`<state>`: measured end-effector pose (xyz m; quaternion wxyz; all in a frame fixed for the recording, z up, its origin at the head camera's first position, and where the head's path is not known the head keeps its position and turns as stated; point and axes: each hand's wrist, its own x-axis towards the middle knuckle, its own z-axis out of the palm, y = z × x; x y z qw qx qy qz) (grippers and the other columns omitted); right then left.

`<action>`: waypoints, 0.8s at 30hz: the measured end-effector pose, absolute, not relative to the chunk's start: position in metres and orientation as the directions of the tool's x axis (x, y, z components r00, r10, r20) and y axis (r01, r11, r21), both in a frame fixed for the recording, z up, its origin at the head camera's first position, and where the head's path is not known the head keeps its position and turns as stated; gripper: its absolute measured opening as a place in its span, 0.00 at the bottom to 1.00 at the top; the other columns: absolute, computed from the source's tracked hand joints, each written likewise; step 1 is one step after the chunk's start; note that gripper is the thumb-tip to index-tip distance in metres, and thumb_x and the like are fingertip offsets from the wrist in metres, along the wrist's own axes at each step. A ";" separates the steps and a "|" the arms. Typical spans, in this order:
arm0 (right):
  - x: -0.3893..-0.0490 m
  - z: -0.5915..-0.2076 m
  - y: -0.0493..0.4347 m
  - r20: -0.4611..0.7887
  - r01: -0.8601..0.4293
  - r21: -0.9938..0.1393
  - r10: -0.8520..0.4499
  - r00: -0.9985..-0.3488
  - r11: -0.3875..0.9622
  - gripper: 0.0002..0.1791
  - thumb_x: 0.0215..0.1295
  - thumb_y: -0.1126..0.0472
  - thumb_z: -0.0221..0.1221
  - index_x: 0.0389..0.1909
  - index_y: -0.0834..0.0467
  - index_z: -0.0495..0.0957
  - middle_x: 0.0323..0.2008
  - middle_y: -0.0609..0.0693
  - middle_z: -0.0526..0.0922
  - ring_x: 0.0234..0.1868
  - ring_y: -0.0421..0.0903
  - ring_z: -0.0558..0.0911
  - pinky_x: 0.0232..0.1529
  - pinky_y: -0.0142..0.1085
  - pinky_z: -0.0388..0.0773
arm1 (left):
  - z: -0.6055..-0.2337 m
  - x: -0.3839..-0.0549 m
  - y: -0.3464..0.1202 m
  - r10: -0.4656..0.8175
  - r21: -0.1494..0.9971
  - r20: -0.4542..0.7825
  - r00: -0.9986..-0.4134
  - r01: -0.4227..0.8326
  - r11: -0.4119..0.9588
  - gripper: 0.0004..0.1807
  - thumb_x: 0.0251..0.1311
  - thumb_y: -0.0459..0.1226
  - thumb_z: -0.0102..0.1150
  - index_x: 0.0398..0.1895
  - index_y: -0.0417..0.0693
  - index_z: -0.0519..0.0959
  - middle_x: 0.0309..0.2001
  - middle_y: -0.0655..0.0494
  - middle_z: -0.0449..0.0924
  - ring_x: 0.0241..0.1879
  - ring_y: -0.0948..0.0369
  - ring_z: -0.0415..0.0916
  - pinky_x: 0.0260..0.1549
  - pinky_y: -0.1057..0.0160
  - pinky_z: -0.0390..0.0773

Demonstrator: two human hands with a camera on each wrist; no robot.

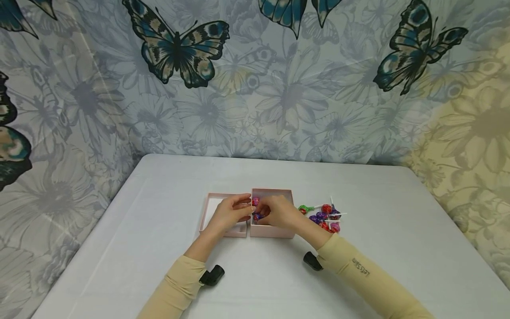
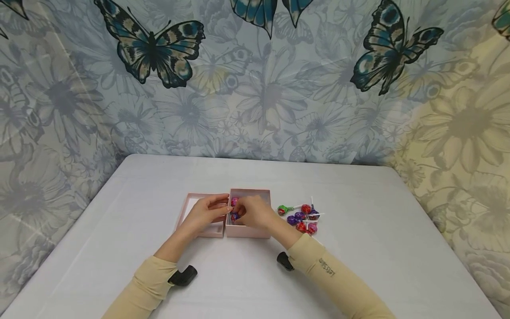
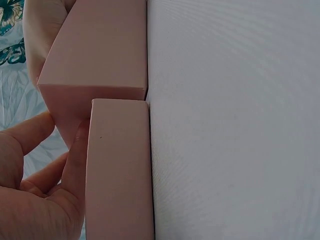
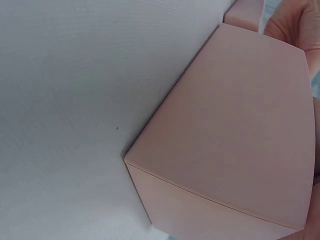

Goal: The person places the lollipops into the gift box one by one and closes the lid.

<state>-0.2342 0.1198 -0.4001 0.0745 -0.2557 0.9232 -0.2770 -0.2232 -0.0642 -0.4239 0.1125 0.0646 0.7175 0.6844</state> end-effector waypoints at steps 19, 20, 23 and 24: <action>-0.236 -0.403 0.117 0.024 -0.441 -0.573 -0.524 -0.852 0.691 0.14 0.50 0.67 0.74 0.34 0.59 0.78 0.28 0.45 0.79 0.30 0.39 0.76 0.32 0.28 0.79 | -0.421 -0.223 -0.064 0.255 0.995 -0.093 -0.962 -0.079 0.065 0.28 0.63 0.31 0.63 0.66 0.35 0.69 0.59 0.38 0.75 0.56 0.48 0.76 0.47 0.52 0.82; -0.236 -0.402 0.118 0.021 -0.437 -0.576 -0.522 -0.853 0.691 0.14 0.50 0.67 0.74 0.34 0.59 0.78 0.28 0.45 0.79 0.30 0.39 0.76 0.32 0.28 0.79 | -0.421 -0.223 -0.064 0.255 0.995 -0.091 -0.963 -0.078 0.060 0.28 0.63 0.31 0.63 0.65 0.35 0.70 0.58 0.38 0.75 0.56 0.48 0.76 0.47 0.52 0.82; -0.237 -0.402 0.118 0.022 -0.439 -0.577 -0.524 -0.852 0.689 0.15 0.50 0.66 0.74 0.34 0.59 0.78 0.28 0.45 0.79 0.30 0.39 0.77 0.32 0.28 0.79 | -0.424 -0.223 -0.064 0.251 0.996 -0.086 -0.964 -0.077 0.046 0.28 0.62 0.32 0.64 0.65 0.37 0.71 0.57 0.41 0.77 0.55 0.50 0.77 0.46 0.55 0.83; -0.237 -0.402 0.118 0.022 -0.438 -0.576 -0.523 -0.852 0.690 0.15 0.50 0.66 0.74 0.34 0.59 0.78 0.28 0.45 0.79 0.30 0.39 0.77 0.32 0.28 0.79 | -0.424 -0.223 -0.064 0.250 0.996 -0.087 -0.964 -0.078 0.043 0.28 0.62 0.32 0.64 0.65 0.37 0.71 0.57 0.41 0.77 0.55 0.50 0.77 0.45 0.55 0.83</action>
